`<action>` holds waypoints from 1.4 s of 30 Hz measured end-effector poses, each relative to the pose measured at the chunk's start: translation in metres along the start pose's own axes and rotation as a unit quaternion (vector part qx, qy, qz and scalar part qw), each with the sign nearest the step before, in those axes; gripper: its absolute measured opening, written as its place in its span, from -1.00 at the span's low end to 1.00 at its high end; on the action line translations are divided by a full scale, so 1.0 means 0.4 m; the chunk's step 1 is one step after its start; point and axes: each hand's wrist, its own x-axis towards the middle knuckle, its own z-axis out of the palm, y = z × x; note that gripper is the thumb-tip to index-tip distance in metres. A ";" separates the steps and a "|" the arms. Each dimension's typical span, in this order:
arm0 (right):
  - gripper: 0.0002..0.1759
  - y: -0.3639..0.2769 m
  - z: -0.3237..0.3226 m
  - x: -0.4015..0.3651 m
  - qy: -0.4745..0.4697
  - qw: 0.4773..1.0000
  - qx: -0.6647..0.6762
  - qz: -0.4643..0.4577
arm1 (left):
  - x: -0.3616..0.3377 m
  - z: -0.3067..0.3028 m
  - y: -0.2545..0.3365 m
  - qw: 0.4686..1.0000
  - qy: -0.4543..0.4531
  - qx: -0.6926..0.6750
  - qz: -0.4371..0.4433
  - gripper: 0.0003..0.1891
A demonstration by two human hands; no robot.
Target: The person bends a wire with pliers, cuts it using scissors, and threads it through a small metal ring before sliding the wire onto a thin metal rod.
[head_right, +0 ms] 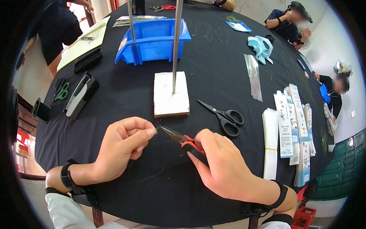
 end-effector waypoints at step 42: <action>-0.85 -0.021 -0.044 -0.012 -0.144 0.980 0.136 0.033 | 0.004 -0.015 0.005 0.986 -0.150 0.054 0.051 -0.74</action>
